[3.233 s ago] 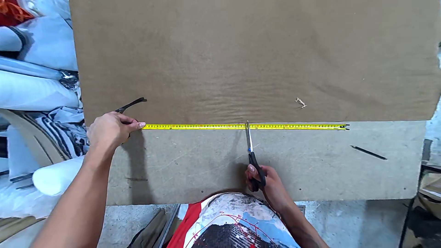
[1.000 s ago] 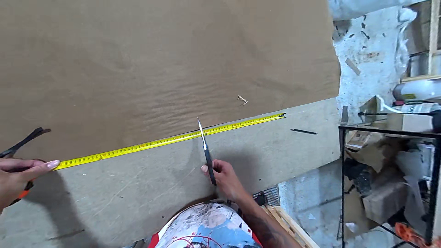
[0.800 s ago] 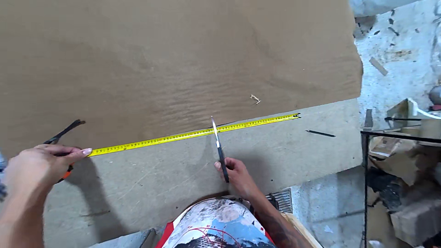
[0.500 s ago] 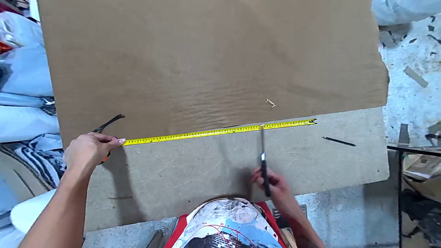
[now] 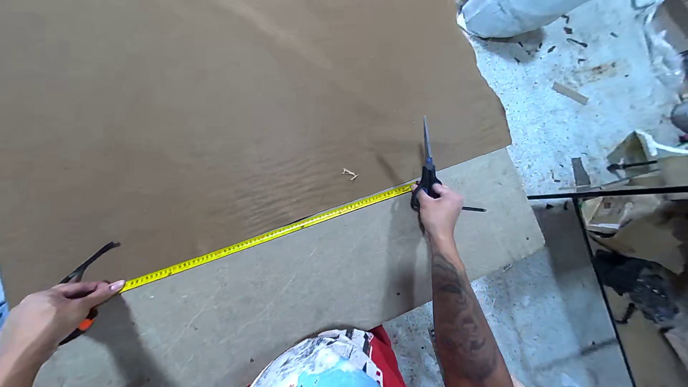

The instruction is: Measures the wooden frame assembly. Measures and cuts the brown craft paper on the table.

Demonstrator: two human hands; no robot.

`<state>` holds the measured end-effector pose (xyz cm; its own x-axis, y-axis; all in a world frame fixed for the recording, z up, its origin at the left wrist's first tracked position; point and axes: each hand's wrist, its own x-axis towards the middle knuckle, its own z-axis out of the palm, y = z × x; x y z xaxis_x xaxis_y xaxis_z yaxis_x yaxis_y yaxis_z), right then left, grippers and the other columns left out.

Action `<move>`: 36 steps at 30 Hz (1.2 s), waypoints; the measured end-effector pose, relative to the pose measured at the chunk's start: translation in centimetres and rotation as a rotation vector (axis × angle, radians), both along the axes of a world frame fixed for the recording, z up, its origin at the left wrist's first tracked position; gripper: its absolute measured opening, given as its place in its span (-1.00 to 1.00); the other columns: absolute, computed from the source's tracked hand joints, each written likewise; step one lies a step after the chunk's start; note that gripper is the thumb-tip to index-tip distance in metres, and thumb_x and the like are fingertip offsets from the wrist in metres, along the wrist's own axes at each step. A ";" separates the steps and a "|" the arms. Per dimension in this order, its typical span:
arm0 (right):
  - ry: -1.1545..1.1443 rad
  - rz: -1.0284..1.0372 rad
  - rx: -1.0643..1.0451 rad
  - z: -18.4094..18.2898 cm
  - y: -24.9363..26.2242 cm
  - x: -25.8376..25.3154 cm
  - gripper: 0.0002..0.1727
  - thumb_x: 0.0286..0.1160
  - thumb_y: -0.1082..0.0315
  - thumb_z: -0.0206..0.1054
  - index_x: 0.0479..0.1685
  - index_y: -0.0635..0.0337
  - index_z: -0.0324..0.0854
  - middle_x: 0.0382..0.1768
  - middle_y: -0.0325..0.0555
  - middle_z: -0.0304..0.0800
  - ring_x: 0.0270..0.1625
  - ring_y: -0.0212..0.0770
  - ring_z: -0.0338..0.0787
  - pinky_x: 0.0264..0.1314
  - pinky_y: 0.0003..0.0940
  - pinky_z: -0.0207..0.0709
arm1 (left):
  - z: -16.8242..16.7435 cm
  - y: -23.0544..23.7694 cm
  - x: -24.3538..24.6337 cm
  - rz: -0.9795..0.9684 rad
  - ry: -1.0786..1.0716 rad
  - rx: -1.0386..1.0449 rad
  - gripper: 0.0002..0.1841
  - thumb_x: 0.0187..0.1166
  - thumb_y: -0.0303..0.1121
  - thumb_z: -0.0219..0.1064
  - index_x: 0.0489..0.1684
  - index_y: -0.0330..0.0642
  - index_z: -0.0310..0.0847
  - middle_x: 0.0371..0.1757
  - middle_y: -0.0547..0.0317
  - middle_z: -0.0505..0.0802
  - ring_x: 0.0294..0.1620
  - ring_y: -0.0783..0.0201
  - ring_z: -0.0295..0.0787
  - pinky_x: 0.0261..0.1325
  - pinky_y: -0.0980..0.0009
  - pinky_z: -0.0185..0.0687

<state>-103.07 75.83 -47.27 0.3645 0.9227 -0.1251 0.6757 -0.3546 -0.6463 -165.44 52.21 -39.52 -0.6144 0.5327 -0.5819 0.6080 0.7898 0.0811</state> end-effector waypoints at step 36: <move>0.152 0.233 -0.094 1.5 -8.6 -8.3 -0.81 0.49 0.28 0.48 -0.40 0.20 0.73 -0.35 0.04 0.85 -0.40 0.02 0.83 -0.33 0.18 0.72 | -1.3 -11.0 -11.2 -0.122 -0.049 0.238 -0.92 0.50 -0.26 0.57 -0.23 0.00 0.92 0.12 0.10 0.90 0.11 0.03 0.83 0.21 -0.27 0.66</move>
<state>-111.35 67.28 -45.76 0.1152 0.9611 -0.2511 0.6440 -0.2647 -0.7178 -176.64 41.20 -40.82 -0.5117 0.7266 -0.4586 0.6881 0.6661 0.2877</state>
